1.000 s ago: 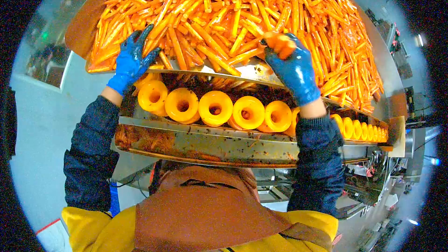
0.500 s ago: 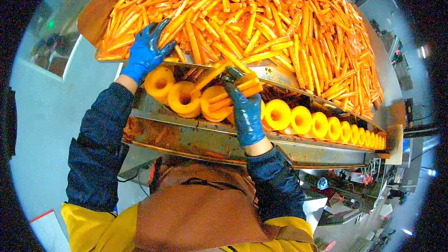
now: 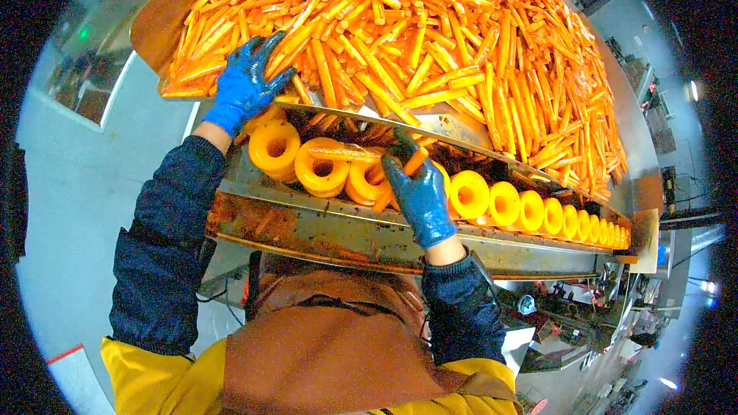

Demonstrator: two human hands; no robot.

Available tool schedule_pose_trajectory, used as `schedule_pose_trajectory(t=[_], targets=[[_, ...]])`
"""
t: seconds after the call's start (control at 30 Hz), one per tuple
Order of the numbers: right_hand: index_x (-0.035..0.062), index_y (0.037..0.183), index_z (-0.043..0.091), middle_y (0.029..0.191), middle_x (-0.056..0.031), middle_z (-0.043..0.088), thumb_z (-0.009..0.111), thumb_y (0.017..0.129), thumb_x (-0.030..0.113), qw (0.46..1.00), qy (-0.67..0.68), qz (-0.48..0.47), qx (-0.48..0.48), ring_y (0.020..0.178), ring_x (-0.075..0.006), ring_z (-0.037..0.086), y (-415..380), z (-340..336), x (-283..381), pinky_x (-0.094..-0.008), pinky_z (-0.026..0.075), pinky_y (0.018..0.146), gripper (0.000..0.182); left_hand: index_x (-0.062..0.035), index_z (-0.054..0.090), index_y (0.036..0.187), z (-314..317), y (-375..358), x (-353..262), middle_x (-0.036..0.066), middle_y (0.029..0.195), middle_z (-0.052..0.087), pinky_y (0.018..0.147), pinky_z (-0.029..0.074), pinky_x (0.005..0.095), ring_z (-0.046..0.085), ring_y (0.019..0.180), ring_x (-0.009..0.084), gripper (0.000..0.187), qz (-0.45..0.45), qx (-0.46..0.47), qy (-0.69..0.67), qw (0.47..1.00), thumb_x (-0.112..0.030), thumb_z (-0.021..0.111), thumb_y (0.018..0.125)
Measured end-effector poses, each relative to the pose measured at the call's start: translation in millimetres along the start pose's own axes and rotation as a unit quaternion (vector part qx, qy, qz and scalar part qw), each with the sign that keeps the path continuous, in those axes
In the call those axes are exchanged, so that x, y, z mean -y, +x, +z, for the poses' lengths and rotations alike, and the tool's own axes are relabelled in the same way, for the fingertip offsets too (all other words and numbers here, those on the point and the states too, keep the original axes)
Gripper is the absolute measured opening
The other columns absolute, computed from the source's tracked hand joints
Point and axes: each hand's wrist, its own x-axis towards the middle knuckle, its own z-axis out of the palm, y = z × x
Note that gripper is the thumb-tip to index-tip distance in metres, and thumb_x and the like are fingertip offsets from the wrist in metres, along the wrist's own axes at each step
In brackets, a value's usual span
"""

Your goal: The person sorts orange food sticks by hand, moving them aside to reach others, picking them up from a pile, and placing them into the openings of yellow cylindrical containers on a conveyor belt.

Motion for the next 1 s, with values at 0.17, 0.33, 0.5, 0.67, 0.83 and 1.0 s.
schedule_pose_trajectory(t=[0.17,0.33,0.5,0.67,0.83,1.0], targets=[[0.0057,0.118,0.061,0.101,-0.0152,0.067,0.066,0.083,0.016,0.986,-0.050,-0.128,-0.090,0.092,-0.0268,0.065,5.6,-4.9,13.7,-0.0338,0.051,0.081,0.037,-0.0264,0.039,0.142,3.4,-1.6,1.1,0.023,0.134,0.046,0.102,0.039,0.0498,0.046,0.120,0.0429,0.069,-0.003,-0.006,0.018,1.000,-0.054,0.060,0.083],[0.0086,0.117,0.059,0.105,-0.0159,0.063,0.065,0.077,0.015,0.905,-0.342,-0.232,0.103,0.092,-0.0353,0.062,20.0,7.0,-6.8,-0.0404,0.052,0.079,0.041,-0.0279,0.041,0.141,0.7,-1.6,-2.4,0.021,0.134,0.046,0.100,0.040,0.0492,0.045,0.120,0.0420,0.068,-0.011,-0.011,0.018,1.000,-0.055,0.060,0.082],[0.0033,0.097,0.063,0.086,-0.0140,0.066,0.067,0.081,0.015,0.994,-0.002,-0.100,-0.051,0.075,-0.0258,0.065,17.2,-7.3,3.7,-0.0343,0.052,0.068,0.020,-0.0275,0.040,0.141,1.1,0.3,1.2,0.021,0.134,0.046,0.101,0.039,0.0494,0.046,0.119,0.0420,0.068,-0.006,-0.009,0.010,1.000,-0.055,0.060,0.082],[0.0024,0.097,0.065,0.084,-0.0076,0.066,0.063,0.090,0.020,0.989,0.142,0.049,0.000,0.074,-0.0137,0.060,0.5,10.6,-5.4,-0.0309,0.049,0.066,0.019,-0.0273,0.040,0.141,3.6,0.2,1.4,0.021,0.135,0.045,0.101,0.040,0.0490,0.046,0.119,0.0422,0.069,0.005,-0.011,0.016,1.000,-0.056,0.060,0.082],[0.0017,0.098,0.064,0.082,-0.0048,0.064,0.059,0.093,0.015,0.984,0.090,-0.062,-0.139,0.074,-0.0103,0.057,3.2,16.8,6.4,-0.0298,0.048,0.064,0.015,-0.0274,0.041,0.140,1.2,-2.1,-0.6,0.021,0.136,0.045,0.101,0.040,0.0489,0.046,0.120,0.0419,0.068,-0.007,-0.016,0.014,1.000,-0.056,0.060,0.082],[0.0017,0.098,0.064,0.081,-0.0110,0.064,0.065,0.087,0.015,0.984,0.122,-0.124,-0.047,0.071,-0.0241,0.059,11.3,58.7,17.1,-0.0344,0.048,0.065,0.017,-0.0272,0.044,0.139,-0.7,-2.0,-3.2,0.021,0.134,0.047,0.100,0.041,0.0482,0.045,0.120,0.0408,0.065,-0.018,-0.010,0.012,1.000,-0.055,0.060,0.082]])
